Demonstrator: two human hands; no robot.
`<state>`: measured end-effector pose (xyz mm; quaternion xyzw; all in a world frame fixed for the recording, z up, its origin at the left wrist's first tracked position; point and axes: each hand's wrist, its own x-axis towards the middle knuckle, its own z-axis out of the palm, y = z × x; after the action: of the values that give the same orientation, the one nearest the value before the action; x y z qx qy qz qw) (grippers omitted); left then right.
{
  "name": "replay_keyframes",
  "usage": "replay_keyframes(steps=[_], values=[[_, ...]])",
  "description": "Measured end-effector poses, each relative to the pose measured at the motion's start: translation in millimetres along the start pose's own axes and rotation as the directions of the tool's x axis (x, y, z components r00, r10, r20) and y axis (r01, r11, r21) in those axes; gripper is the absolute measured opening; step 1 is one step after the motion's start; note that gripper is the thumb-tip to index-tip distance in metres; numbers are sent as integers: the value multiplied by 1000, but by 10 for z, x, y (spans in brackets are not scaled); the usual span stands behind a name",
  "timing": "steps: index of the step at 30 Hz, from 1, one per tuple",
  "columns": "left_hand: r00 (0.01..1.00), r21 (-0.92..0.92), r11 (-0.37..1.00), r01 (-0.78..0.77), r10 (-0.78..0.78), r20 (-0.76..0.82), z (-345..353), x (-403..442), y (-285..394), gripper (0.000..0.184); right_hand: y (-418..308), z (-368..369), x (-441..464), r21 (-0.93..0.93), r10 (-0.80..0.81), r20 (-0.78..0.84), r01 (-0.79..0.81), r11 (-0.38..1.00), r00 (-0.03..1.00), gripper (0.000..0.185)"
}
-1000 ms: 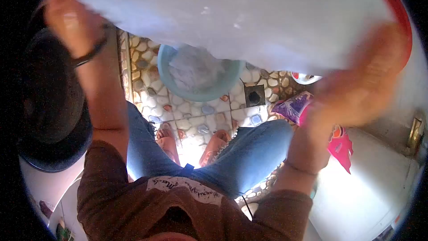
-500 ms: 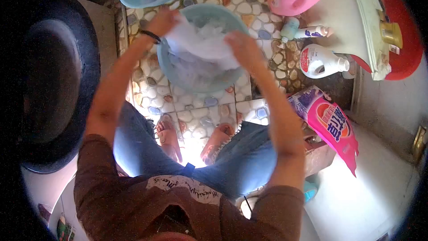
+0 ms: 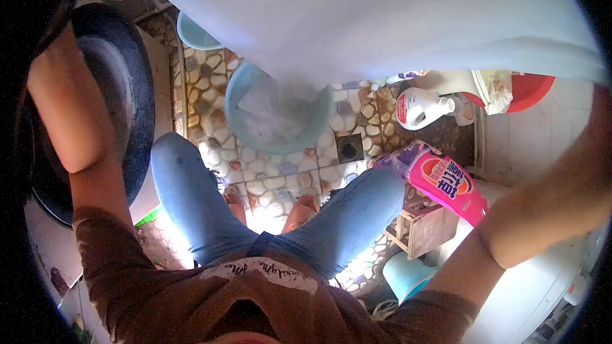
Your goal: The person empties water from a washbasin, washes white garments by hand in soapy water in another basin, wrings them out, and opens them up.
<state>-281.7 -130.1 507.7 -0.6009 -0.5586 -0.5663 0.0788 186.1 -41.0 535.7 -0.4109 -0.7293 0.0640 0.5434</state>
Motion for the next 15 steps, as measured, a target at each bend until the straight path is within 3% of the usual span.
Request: replay_keyframes(steps=[2, 4, 6, 8, 9, 10, 11, 12, 13, 15], values=[[997, 37, 998, 55, -57, 61, 338, -10, -317, 27, 157, 260, -189, 23, 87, 45, -88, 996, 995, 39], [962, 125, 984, 130, -155, 225, 881, -257, -802, 27, 467, 719, -596, -19, 203, 178, -203, 979, 963, 41], [874, 224, 962, 155, -239, 422, 1590, -906, -1277, 27, 864, 1323, -1256, -125, 311, 374, -284, 951, 874, 42], [763, 329, 937, 117, -297, 574, 2435, -2269, -1655, 29, 1340, 1978, -2192, -250, 385, 580, -292, 923, 718, 43], [580, 386, 917, 105, -372, 725, 2521, -2757, -1583, 29, 1564, 2294, -2746, -314, 415, 679, -271, 910, 605, 44], [290, 495, 869, -17, -469, 834, 2634, -3272, -1707, 28, 1782, 2570, -3345, -376, 429, 783, -207, 903, 451, 45], [79, 511, 850, -129, -505, 859, 2546, -3490, -1586, 30, 1934, 2749, -3852, -409, 435, 832, -149, 900, 344, 45], [62, 542, 828, -141, -539, 840, 2585, -3936, -1750, 29, 2040, 2821, -4236, -420, 437, 853, -119, 899, 285, 46], [50, 571, 805, -157, -571, 819, 2609, -4310, -1950, 30, 2130, 2840, -4386, -407, 423, 854, -119, 906, 302, 40], [75, 635, 770, -58, -631, 772, 2647, -4181, -2194, 37, 2197, 2826, -4513, -382, 401, 855, -121, 916, 329, 32]])
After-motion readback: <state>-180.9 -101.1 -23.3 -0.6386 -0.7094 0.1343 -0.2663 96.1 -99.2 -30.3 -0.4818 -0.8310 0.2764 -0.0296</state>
